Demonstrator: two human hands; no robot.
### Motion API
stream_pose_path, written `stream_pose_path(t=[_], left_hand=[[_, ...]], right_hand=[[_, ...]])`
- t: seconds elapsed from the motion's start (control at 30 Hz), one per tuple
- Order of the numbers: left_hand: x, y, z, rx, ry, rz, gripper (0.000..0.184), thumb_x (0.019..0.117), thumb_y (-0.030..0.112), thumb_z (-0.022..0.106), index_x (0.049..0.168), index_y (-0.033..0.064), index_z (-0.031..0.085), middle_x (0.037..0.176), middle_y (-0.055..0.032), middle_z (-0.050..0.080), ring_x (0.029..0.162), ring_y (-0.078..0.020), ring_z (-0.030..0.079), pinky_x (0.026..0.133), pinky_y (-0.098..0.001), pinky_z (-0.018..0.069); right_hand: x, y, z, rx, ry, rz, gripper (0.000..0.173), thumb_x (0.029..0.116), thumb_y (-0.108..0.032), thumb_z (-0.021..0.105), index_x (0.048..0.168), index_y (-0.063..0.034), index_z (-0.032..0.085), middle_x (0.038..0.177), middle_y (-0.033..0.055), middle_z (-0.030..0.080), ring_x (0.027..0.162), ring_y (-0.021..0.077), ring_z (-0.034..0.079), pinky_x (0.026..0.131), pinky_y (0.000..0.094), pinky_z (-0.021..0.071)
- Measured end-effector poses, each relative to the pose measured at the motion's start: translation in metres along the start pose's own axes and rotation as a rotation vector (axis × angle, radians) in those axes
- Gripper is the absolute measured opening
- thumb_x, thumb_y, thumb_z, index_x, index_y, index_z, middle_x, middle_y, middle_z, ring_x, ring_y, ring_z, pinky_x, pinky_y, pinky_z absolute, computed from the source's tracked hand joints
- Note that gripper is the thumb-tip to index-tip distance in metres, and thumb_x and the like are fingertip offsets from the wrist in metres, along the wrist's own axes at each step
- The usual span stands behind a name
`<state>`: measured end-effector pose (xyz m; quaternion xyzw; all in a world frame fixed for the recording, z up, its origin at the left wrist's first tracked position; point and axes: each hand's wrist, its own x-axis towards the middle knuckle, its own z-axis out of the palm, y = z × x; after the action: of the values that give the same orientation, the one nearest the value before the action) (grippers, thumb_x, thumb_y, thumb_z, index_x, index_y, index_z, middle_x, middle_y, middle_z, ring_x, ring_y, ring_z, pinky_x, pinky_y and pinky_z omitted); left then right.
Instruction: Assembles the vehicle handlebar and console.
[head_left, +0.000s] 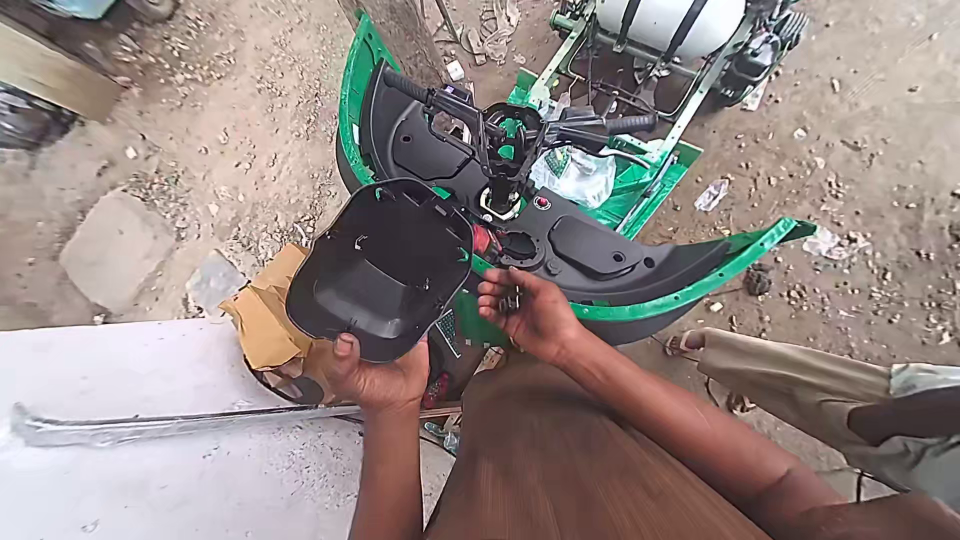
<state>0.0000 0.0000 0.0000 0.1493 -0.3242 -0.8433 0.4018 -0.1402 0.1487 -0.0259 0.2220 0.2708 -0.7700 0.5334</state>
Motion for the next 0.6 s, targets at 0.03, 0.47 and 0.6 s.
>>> stream_pose_path(t=[0.03,0.47,0.6], left_hand=[[0.001,0.0,-0.007,-0.097,0.042,-0.059,0.057,0.0756,0.037,0.083,0.122,0.0103,0.064,0.123,-0.0194,0.066,0.117,-0.0379,0.064,0.1,-0.0656,0.0494],[-0.029,-0.035,-0.04,-0.414,0.042,-0.15,0.047,0.0695,0.027,0.083,0.109,0.0056,0.071,0.116,-0.0204,0.071,0.112,-0.0384,0.067,0.1,-0.0644,0.0504],[-0.033,-0.035,-0.041,-0.339,-0.05,-0.081,0.036,0.0761,0.022,0.078,0.108,0.0061,0.074,0.111,-0.0158,0.074,0.108,-0.0307,0.071,0.096,-0.0571,0.0554]], right_hand=[[-0.002,0.003,0.0,-0.021,-0.001,-0.001,0.041,0.1106,-0.029,0.038,0.112,0.001,0.065,0.097,0.0164,0.07,0.085,0.025,0.071,0.082,0.04,0.0609],[-0.007,0.025,-0.005,-0.091,0.052,-0.036,0.047,0.1123,-0.03,0.031,0.107,0.0013,0.065,0.094,0.018,0.071,0.086,0.0274,0.071,0.084,0.042,0.0603],[-0.006,0.025,-0.005,-0.192,0.048,-0.058,0.043,0.1121,-0.03,0.033,0.106,-0.0009,0.065,0.092,0.0141,0.069,0.079,0.0224,0.069,0.076,0.0368,0.06]])
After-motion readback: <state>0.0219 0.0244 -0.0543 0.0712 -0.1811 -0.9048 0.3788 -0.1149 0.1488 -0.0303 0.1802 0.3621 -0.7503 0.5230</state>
